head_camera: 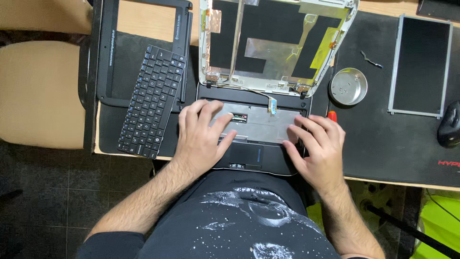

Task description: The person disassembles a white laptop by removing the keyboard, a metal shield, and the back cover using a screwdriver. They place the removed parts on the desk.

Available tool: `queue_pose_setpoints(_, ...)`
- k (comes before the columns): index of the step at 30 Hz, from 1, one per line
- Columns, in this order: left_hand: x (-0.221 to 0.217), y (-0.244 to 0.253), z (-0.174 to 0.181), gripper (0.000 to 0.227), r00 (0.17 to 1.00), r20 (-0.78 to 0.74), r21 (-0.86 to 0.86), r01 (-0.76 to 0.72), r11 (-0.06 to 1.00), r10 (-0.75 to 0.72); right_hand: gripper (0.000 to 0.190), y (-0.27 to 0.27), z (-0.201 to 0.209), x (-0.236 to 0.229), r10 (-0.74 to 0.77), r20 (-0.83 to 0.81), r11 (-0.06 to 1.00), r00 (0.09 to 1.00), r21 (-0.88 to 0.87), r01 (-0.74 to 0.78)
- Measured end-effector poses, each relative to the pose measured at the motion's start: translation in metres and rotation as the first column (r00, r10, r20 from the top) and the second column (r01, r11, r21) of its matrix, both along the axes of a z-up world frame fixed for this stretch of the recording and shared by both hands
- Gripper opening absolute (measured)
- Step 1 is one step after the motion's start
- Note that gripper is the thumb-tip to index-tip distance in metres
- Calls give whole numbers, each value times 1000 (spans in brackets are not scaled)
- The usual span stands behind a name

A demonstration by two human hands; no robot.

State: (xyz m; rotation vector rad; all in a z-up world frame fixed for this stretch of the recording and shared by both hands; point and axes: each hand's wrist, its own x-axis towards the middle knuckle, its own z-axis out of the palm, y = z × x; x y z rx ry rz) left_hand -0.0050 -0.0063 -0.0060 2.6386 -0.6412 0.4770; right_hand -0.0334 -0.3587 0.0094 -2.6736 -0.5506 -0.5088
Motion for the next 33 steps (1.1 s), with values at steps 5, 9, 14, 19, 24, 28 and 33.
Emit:
queue_pose_setpoints(5, 2, -4, 1, 34, 998, 36, 57, 44, 997, -47, 44, 10, 9, -6, -89, -22, 992, 996, -86, 87)
queue_pose_setpoints(9, 1, -5, 4, 35, 998, 40, 53, 54, 997, -56, 53, 15, 7, -7, -115, -81, 993, 990, -24, 113)
queue_pose_setpoints(14, 8, -8, 17, 33, 997, 32, 56, 68, 996, -70, 57, 19, 8, -3, -116, -117, 991, 986, 50, 122)
queue_pose_setpoints(19, 18, -15, 19, 42, 998, 19, 50, 62, 997, -63, 57, 16, 8, -1, -117, -156, 986, 981, 101, 133)
queue_pose_setpoints(24, 28, -17, 33, 72, 993, -24, 19, 120, 993, -120, 62, 10, 6, -1, -102, -177, 978, 979, 165, 131)
queue_pose_setpoints(28, 36, -13, 38, 82, 985, -30, 43, 169, 985, -168, 62, 10, 2, -2, -106, -179, 969, 978, 200, 142)
queue_pose_setpoints(33, 41, -10, 39, 73, 975, -43, 81, 221, 972, -218, 56, 10, -4, -5, -134, -173, 953, 976, 247, 175)
